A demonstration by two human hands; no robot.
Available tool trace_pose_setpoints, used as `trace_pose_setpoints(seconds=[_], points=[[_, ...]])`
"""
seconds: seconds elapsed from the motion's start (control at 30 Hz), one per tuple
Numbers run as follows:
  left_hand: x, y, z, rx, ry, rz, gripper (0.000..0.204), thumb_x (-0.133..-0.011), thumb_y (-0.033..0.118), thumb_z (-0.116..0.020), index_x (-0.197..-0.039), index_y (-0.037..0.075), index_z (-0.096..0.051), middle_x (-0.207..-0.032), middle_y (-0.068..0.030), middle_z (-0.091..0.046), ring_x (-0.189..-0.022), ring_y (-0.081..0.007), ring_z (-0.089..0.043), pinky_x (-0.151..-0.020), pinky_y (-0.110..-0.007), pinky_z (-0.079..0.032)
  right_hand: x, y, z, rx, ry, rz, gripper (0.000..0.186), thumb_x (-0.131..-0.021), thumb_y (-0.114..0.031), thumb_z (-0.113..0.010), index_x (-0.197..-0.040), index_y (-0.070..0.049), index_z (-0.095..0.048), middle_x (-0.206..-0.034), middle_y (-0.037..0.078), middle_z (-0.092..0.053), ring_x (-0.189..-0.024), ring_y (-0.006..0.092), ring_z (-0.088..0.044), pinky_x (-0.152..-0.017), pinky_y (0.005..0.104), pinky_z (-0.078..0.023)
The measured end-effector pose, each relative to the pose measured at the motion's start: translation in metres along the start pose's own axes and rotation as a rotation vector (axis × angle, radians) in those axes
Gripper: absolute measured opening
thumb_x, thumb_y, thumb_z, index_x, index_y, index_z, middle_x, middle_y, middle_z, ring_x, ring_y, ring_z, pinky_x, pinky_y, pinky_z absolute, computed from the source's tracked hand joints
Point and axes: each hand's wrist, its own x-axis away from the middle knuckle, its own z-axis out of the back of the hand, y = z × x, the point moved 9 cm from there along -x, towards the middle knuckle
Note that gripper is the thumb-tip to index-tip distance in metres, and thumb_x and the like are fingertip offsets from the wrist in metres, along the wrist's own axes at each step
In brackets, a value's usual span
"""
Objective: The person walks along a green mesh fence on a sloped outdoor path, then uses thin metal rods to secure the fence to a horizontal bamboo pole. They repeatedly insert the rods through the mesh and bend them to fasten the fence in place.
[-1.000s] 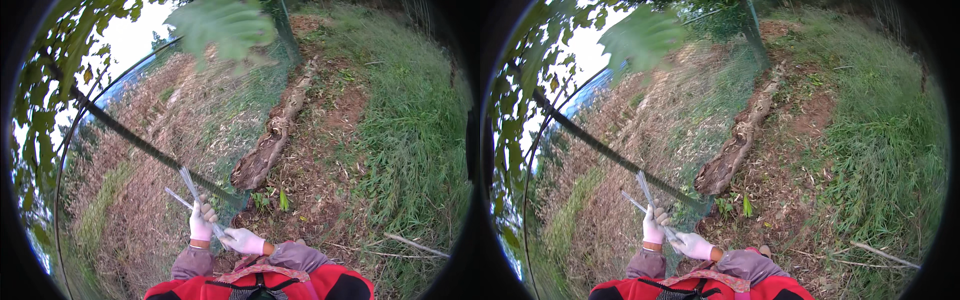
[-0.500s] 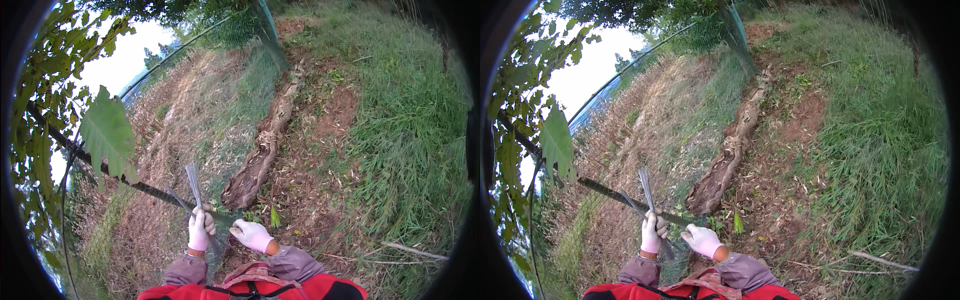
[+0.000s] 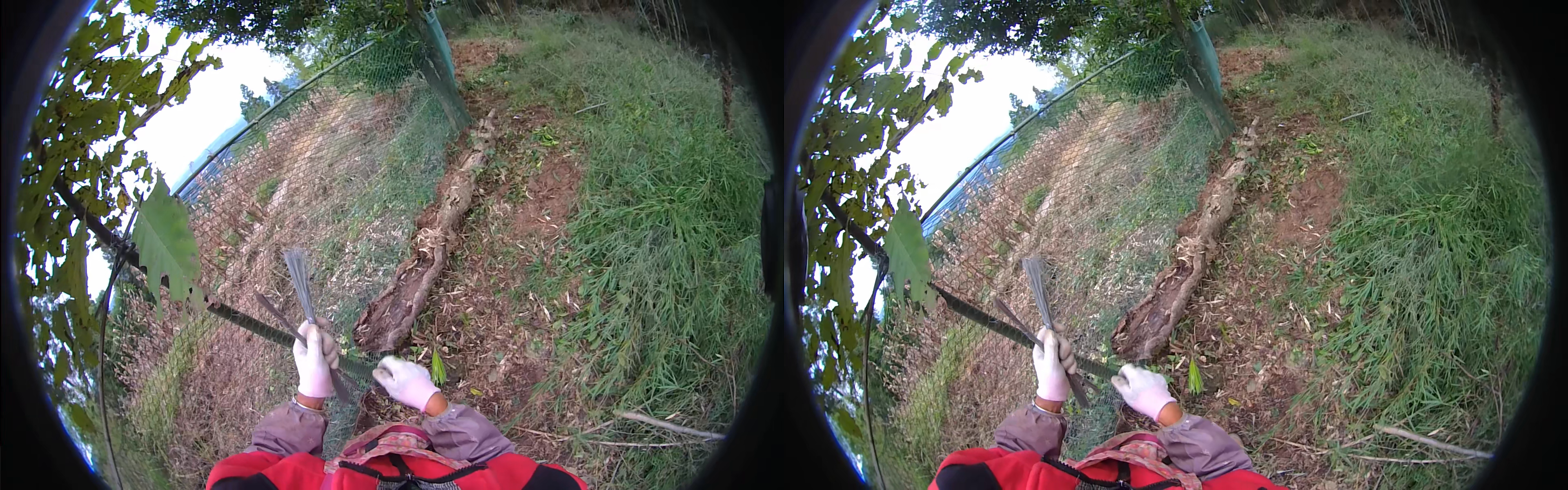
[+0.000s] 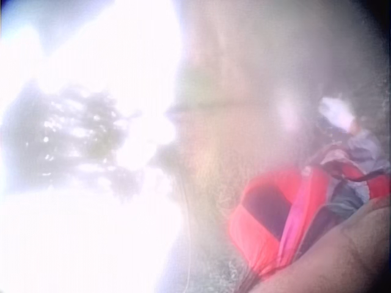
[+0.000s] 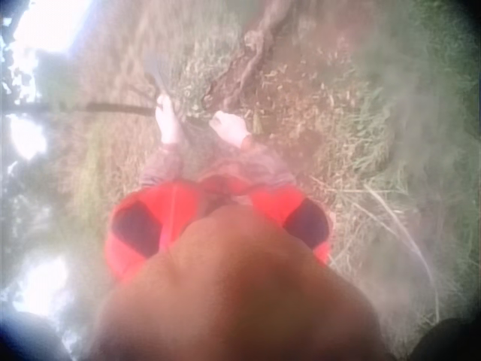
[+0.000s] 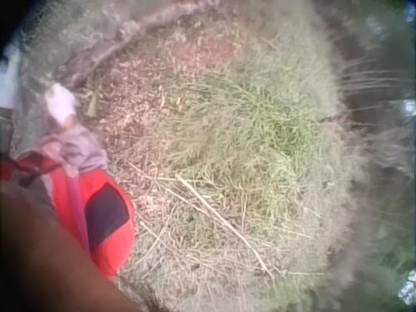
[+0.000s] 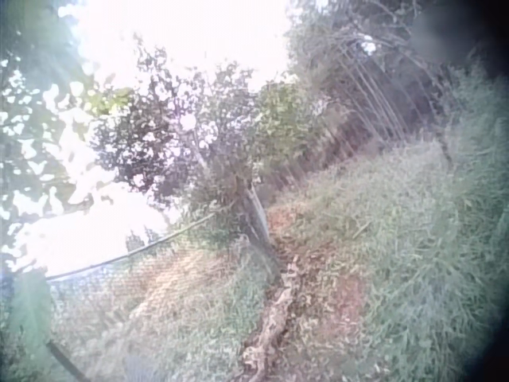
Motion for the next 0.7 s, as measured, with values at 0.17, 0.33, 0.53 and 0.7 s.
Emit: trace_pose_setpoints(seconds=[0.17, 0.33, 0.53, 0.7], points=[[0.003, 0.001, 0.0, -0.171, -0.097, 0.063, 0.019, -0.099, 0.024, -0.043, -0.1, 0.007, -0.052, -0.057, 0.0069, -0.035, -0.043, -0.0023, -0.03, -0.037, -0.02, -0.023, -0.003, -0.012, 0.047, -0.509, 0.475, 0.187, 0.024, -0.089, -0.024, -0.062, -0.101, -0.004, -0.058, -0.082, 0.012, -0.066, -0.074, 0.025, -0.066, -0.067, 0.0343, -0.051], [0.029, -0.049, -0.013, -0.525, -0.363, 0.196, 0.02, -0.094, 0.022, -0.054, -0.102, 0.004, -0.06, -0.063, 0.0059, -0.047, -0.048, -0.0031, -0.038, -0.042, -0.02, -0.029, -0.012, -0.014, 0.034, -1.057, 0.274, 0.141, 0.015, -0.092, -0.016, -0.059, -0.09, -0.001, -0.057, -0.078, 0.003, -0.061, -0.07, 0.0082, -0.058, -0.062, 0.0236, -0.047], [0.046, -0.071, -0.006, -0.287, -0.413, 0.29, 0.026, -0.098, 0.026, -0.049, -0.105, 0.004, -0.058, -0.059, 0.0067, -0.042, -0.047, -0.0032, -0.034, -0.042, -0.021, -0.027, -0.012, -0.02, 0.027, -0.923, 0.205, 0.11, 0.017, -0.093, -0.015, -0.059, -0.084, -0.001, -0.053, -0.075, 0.002, -0.059, -0.065, 0.0055, -0.056, -0.057, 0.0227, -0.044], [0.054, -0.063, 0.015, -0.337, -0.416, 0.313, 0.029, -0.098, 0.029, -0.05, -0.109, 0.002, -0.057, -0.068, 0.0058, -0.044, -0.054, -0.0028, -0.037, -0.047, -0.02, -0.031, -0.018, -0.025, 0.01, -0.841, 0.133, 0.082, 0.02, -0.095, -0.019, -0.054, -0.091, 0.0, -0.056, -0.077, 0.003, -0.061, -0.067, 0.0107, -0.06, -0.063, 0.0265, -0.048]])
